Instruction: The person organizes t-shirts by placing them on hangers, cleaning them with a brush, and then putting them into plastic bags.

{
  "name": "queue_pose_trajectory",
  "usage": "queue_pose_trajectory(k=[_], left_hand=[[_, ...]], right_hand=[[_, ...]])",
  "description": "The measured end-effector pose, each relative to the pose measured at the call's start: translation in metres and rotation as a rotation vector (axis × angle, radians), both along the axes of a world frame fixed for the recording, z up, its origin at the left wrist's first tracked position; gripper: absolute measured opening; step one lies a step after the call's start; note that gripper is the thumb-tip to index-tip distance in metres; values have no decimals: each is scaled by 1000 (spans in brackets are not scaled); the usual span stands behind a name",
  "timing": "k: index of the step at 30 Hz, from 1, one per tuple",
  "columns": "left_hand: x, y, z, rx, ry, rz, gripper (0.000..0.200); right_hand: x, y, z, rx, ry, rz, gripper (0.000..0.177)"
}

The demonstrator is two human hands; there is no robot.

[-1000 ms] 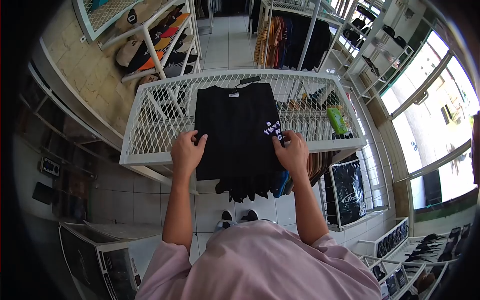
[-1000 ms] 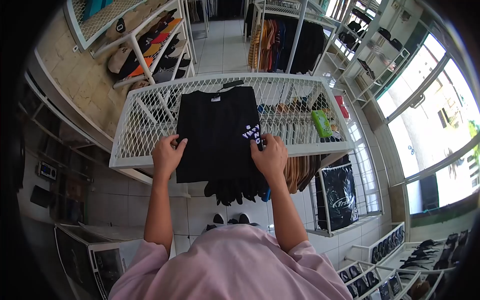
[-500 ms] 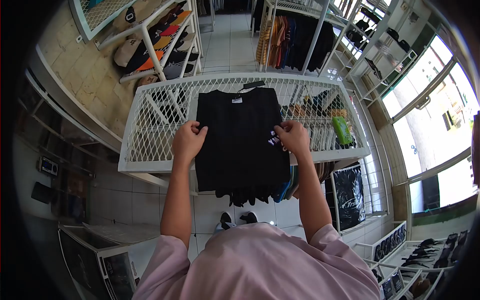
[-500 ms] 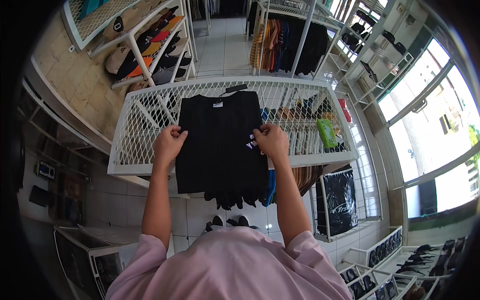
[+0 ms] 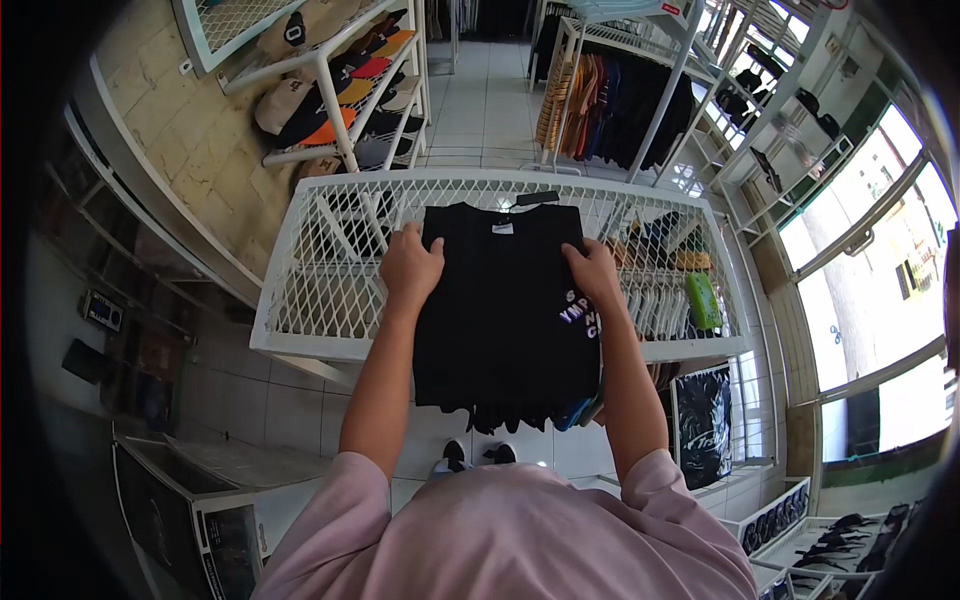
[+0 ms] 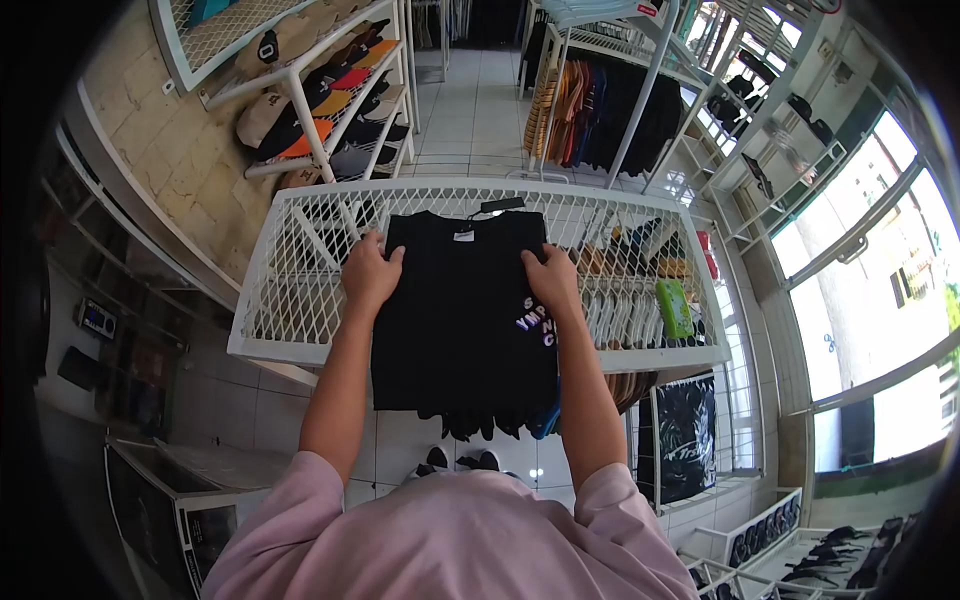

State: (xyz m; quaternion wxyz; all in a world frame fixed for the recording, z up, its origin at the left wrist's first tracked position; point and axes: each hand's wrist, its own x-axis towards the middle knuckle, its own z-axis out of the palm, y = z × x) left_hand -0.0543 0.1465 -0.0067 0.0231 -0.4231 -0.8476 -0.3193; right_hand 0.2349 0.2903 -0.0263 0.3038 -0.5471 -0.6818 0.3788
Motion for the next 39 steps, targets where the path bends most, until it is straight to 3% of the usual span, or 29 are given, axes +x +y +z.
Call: queue_pose_trajectory(k=[2,4,6,8,11,14,16,18,22,25,26,29,31,32,33,34,35,38,39], left_hand=[[-1,1,0,-38,-25,10,32],[2,-3,-3,-41,-57,4,29],[6,-4,-6,95,-55,-13,23],[7,0,-4,278,-94,-49,22],[3,5,4,520,-572,-109,28],[-3,8,26,193,-1365,-254,37],[-4,7,34,239,-1441,-410,41],[8,-9,76,359,-1474,-511,40],[1,1,151,369,-1228,-587,42],[-33,58,179,383,-1107,-657,48],[-48,84,174,407,-1068,-687,51],[-89,144,118,393,-874,-493,64],[-70,121,93,43,-1005,-313,75],[-93,127,51,-234,-999,-416,96],[-88,114,38,-307,-993,-337,92],[-81,101,32,-266,-939,-334,93],[-73,85,30,-230,-885,-329,94],[-49,31,15,-113,-637,-390,110],[-36,2,37,-237,-572,-445,114]], right_hand=[[1,-16,25,40,-83,35,63],[-2,-16,17,107,-83,-21,60],[-1,-18,11,147,-107,-62,59],[2,-10,-4,96,24,-45,56],[4,-9,-1,10,200,11,50],[6,-17,9,-61,303,44,41],[1,-22,32,-47,390,61,36],[2,-47,78,-4,494,76,32],[0,-31,148,151,535,112,29],[-22,27,182,187,629,185,32],[-28,52,179,184,649,201,32],[-40,101,150,186,544,105,39],[-34,117,98,-41,379,81,67],[-27,155,34,-177,265,108,76],[-22,131,23,-71,103,133,83],[-16,113,13,-143,46,167,85],[-6,98,5,-4,-45,190,90],[8,25,44,-145,34,96,97],[17,8,46,-174,48,114,98]])
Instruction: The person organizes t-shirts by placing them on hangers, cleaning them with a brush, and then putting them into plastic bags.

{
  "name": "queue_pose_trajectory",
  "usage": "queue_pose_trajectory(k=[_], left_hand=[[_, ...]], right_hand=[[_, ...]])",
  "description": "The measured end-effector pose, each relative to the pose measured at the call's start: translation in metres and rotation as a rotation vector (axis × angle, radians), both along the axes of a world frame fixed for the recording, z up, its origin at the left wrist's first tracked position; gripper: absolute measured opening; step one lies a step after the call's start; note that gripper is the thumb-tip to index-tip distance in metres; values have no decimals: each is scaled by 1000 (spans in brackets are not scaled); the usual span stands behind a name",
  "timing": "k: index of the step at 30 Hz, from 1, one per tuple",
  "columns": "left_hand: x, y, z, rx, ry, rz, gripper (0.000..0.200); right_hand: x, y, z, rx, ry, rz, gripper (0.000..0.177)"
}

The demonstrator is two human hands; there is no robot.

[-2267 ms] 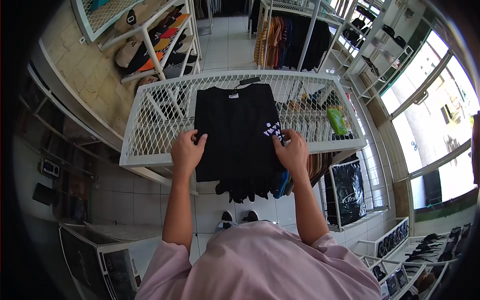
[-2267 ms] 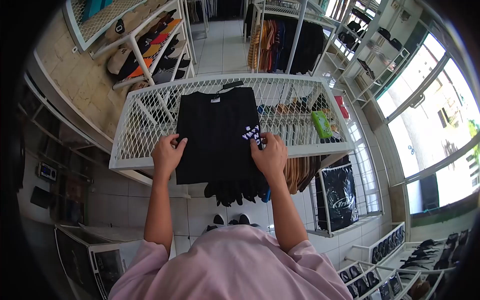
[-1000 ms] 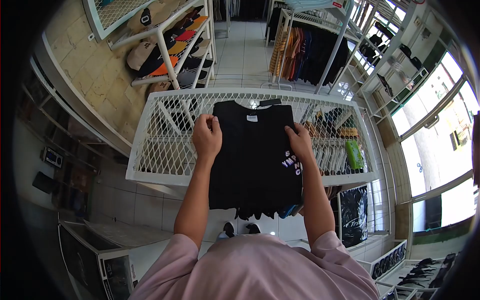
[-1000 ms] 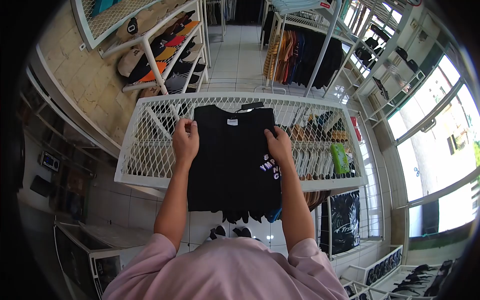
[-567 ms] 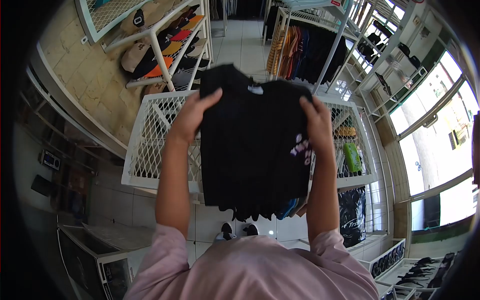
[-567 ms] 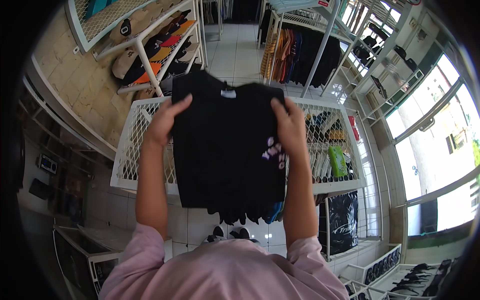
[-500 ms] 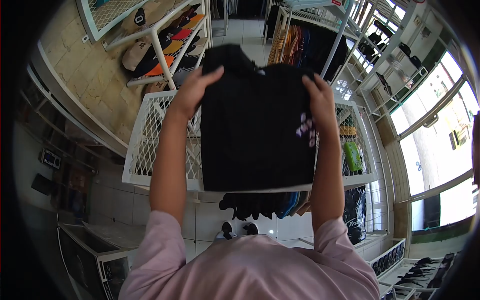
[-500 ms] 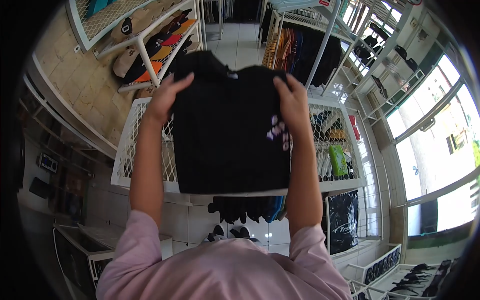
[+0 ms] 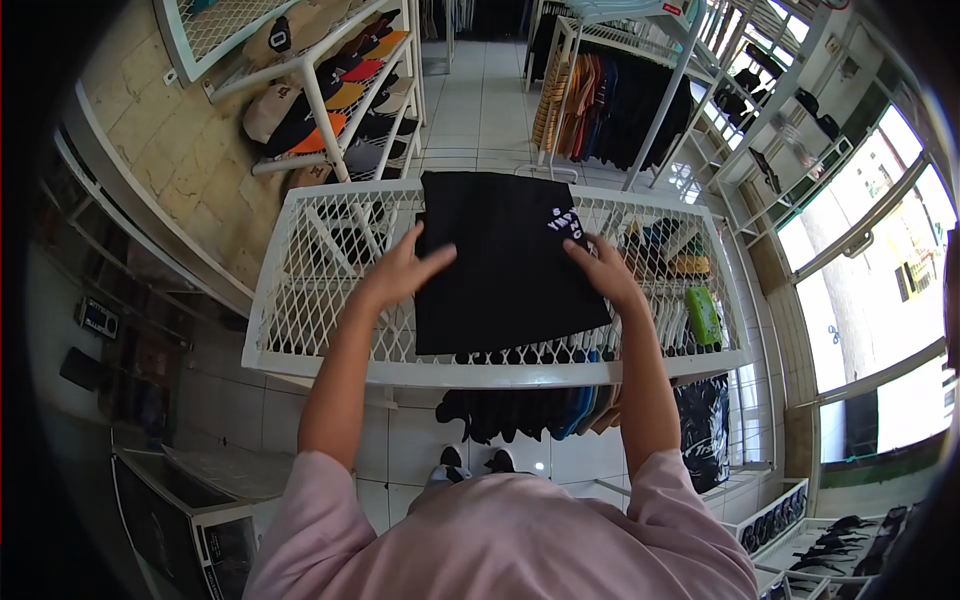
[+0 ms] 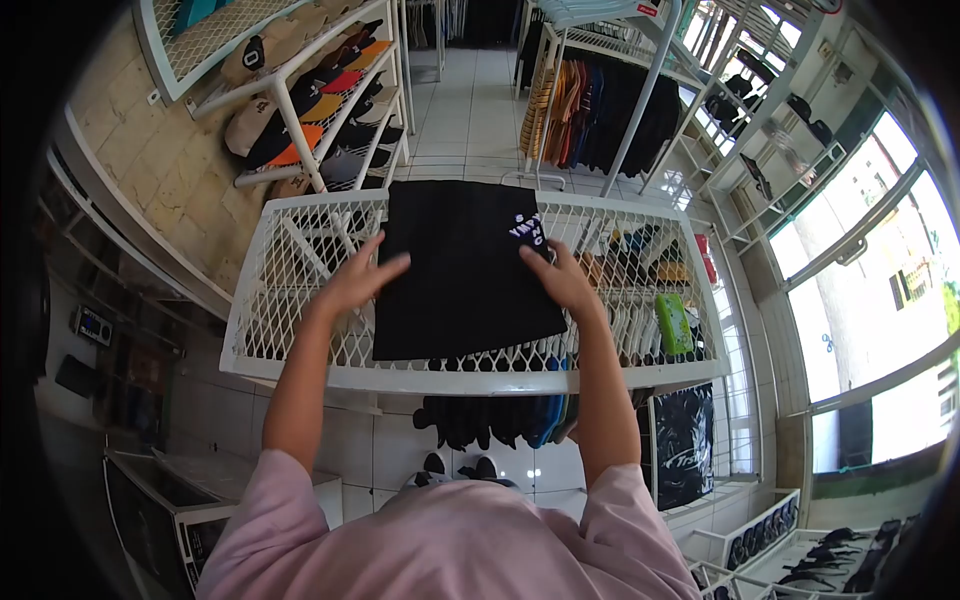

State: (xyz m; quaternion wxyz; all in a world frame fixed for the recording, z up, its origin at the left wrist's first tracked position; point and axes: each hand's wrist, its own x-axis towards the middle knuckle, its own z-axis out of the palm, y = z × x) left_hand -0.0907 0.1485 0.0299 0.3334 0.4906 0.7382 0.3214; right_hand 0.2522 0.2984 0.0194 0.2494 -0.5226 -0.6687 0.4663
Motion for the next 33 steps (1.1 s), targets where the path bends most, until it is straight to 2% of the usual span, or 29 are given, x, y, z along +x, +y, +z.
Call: queue_pose_trajectory(k=[1,3,6,9,10,13,15,17,18,21,24,27,28,31,33], left_hand=[[14,-29,24,-75,80,-90,120],[43,-75,18,224,332,-208,124],[57,-108,26,135,303,-302,121],[49,-96,41,191,45,-308,113],[44,-86,51,267,-98,-292,109],[23,-25,71,572,-418,-188,96],[10,16,67,568,-186,125,90],[-20,59,0,455,-3,189,87],[-27,67,-22,396,88,217,86],[-6,10,-17,287,-134,163,88],[18,-41,-17,362,118,223,70],[7,-39,-37,294,450,42,52],[19,-40,-16,383,503,53,40],[24,-22,21,545,524,132,36],[37,-28,60,645,422,209,36]], right_hand=[[10,-13,1,-21,15,20,100],[31,-43,9,-4,42,100,103],[52,-72,25,129,91,282,109],[51,-68,56,46,61,362,100],[44,-64,71,95,165,380,86],[11,-24,87,138,532,158,75],[-17,2,79,114,521,-86,72],[-33,53,6,336,225,-206,79],[-30,44,0,165,179,-175,81],[-9,2,-20,218,159,-289,74],[15,-40,-22,302,65,-280,61],[15,-45,-19,484,-66,-199,49],[5,-47,-3,494,-6,-209,38],[-16,-45,41,647,87,-238,32],[-22,-54,71,809,148,-291,29]])
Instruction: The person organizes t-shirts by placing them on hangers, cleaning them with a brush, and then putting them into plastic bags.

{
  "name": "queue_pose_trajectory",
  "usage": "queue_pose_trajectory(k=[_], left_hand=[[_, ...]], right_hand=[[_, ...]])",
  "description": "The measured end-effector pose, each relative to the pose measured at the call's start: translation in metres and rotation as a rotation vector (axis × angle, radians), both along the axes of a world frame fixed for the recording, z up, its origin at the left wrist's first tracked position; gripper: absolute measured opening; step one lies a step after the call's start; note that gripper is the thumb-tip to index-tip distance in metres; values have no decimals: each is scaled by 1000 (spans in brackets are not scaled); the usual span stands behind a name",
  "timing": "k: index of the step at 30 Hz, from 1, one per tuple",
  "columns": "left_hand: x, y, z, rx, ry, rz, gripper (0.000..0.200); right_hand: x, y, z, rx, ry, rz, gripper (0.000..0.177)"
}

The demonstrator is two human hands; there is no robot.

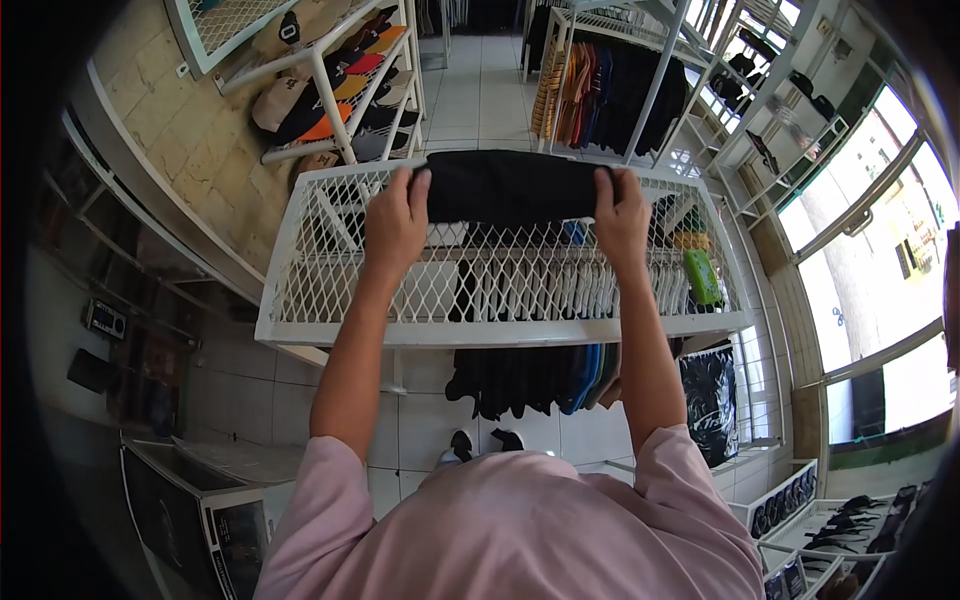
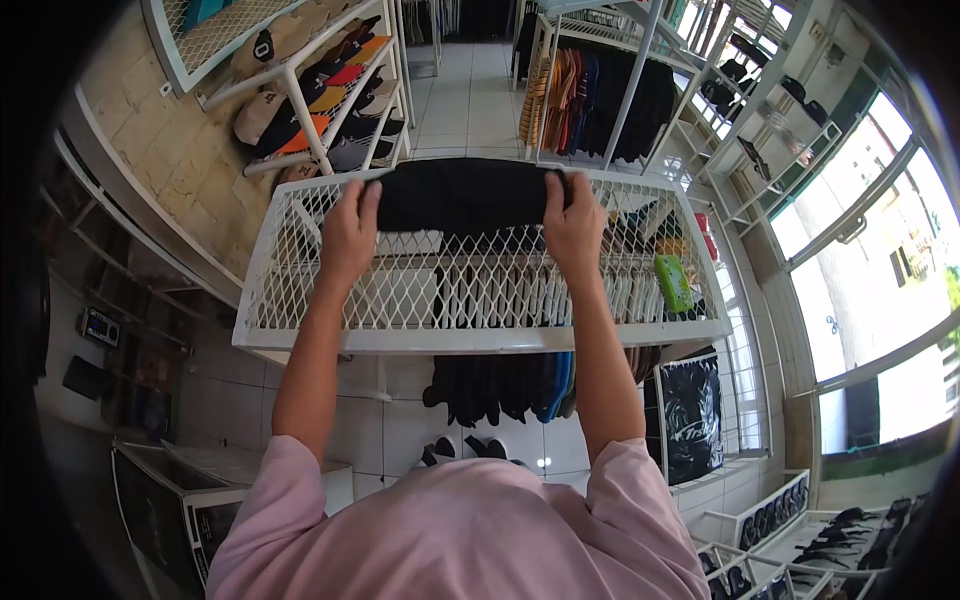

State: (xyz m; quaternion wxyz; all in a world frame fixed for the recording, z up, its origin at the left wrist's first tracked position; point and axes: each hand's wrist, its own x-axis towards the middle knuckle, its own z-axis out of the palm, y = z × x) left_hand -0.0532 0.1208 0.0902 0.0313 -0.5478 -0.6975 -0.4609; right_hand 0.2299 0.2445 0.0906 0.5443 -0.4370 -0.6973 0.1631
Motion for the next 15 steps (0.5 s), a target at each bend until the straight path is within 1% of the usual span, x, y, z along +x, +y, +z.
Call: queue_pose_trajectory(k=[1,2,4,5,7,8,9,10,11,13,15], left_hand=[[5,-7,20,51,-54,9,35],[4,-14,31,39,-49,22,36],[-2,-36,44,-111,-281,-122,39],[-2,-43,38,-180,-338,-109,42],[0,-56,8,-314,-449,-82,55],[-1,-54,-22,-334,-444,-73,63],[-3,-50,-61,-358,-441,-62,73],[1,-54,-71,-373,-440,-65,79],[4,-57,-82,-387,-438,-68,86],[21,-66,-75,-404,-436,-103,92],[17,-71,-95,-327,-388,-169,88]], right_hand=[[1,-5,13,91,51,5,29],[3,-16,30,6,60,-50,28],[19,-31,43,-197,47,-5,36],[27,-33,35,-248,-22,-11,41],[43,-36,0,-345,-161,-24,52],[47,-41,-14,-507,-198,10,69],[48,-47,-38,-466,-233,-7,71],[47,-52,-60,-424,-268,-24,75],[46,-57,-71,-434,-262,-10,76],[44,-71,-81,-458,-249,16,79],[51,-90,-77,-467,-200,55,77]])
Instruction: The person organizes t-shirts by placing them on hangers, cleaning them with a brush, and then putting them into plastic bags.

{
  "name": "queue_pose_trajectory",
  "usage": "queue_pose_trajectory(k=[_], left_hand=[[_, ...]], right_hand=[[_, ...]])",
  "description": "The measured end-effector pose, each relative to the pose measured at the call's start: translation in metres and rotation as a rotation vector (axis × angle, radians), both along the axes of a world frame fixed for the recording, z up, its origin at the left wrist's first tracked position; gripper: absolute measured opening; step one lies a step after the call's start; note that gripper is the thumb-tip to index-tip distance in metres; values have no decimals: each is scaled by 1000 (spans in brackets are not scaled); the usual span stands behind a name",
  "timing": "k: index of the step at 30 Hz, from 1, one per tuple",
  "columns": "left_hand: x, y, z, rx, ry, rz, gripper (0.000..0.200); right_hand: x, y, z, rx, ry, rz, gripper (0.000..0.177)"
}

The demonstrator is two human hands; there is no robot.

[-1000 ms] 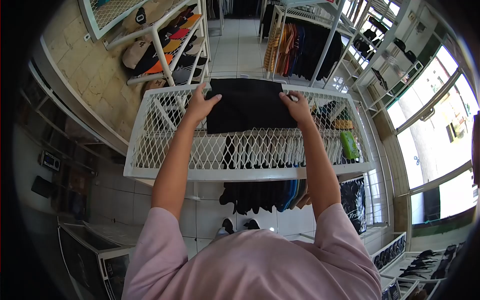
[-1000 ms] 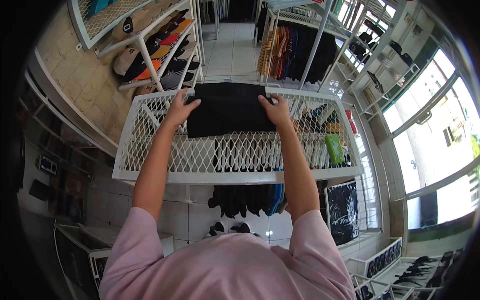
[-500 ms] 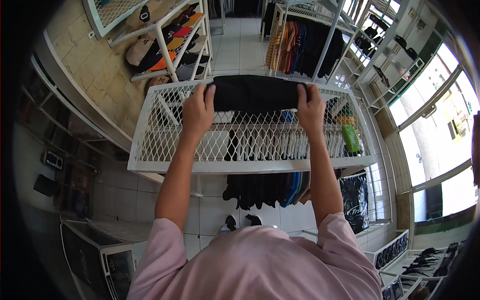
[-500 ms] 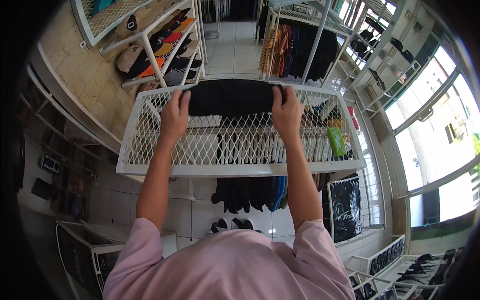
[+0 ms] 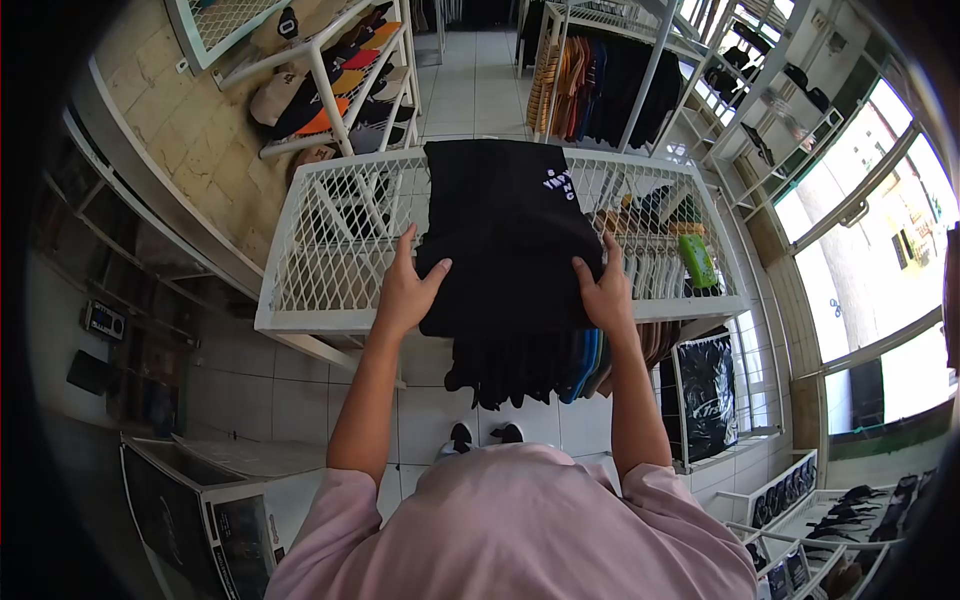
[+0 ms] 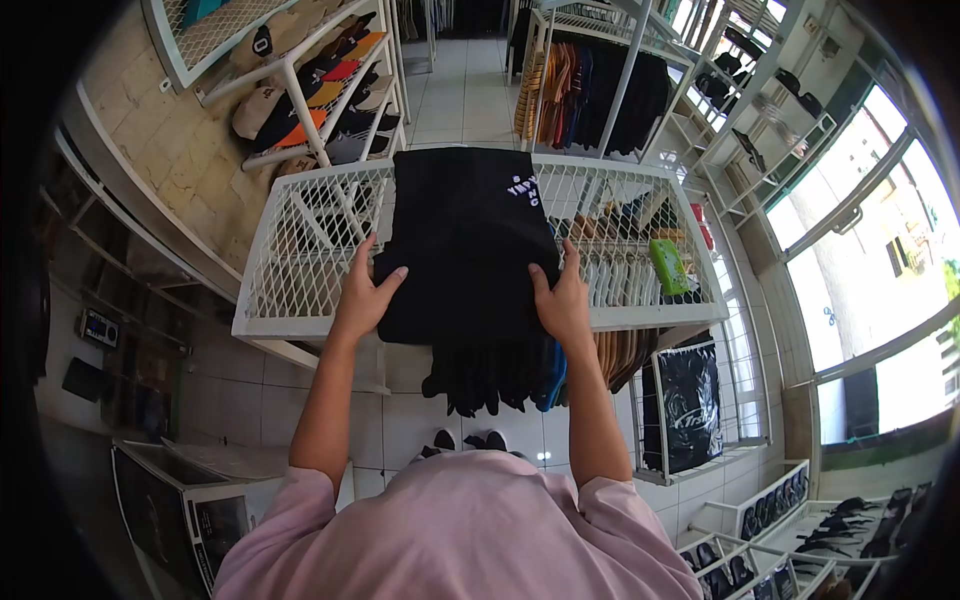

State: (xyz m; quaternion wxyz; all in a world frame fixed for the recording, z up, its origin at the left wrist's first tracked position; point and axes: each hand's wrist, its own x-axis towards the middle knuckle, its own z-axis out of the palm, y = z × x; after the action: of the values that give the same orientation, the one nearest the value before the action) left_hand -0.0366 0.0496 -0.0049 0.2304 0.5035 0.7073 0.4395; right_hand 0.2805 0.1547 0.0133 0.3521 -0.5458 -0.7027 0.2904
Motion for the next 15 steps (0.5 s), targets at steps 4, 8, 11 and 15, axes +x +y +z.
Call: queue_pose_trajectory(k=[4,8,11,15], left_hand=[[21,-48,39,-27,-63,-165,78],[39,-75,30,-22,-26,-109,66],[44,-97,29,-67,80,-124,62],[46,-127,22,-178,-110,-119,60]], right_hand=[[26,-44,13,-80,98,152,74],[33,-77,19,-266,204,78,74],[48,-91,-27,-61,98,79,74],[56,-127,-21,-245,223,74,63]])
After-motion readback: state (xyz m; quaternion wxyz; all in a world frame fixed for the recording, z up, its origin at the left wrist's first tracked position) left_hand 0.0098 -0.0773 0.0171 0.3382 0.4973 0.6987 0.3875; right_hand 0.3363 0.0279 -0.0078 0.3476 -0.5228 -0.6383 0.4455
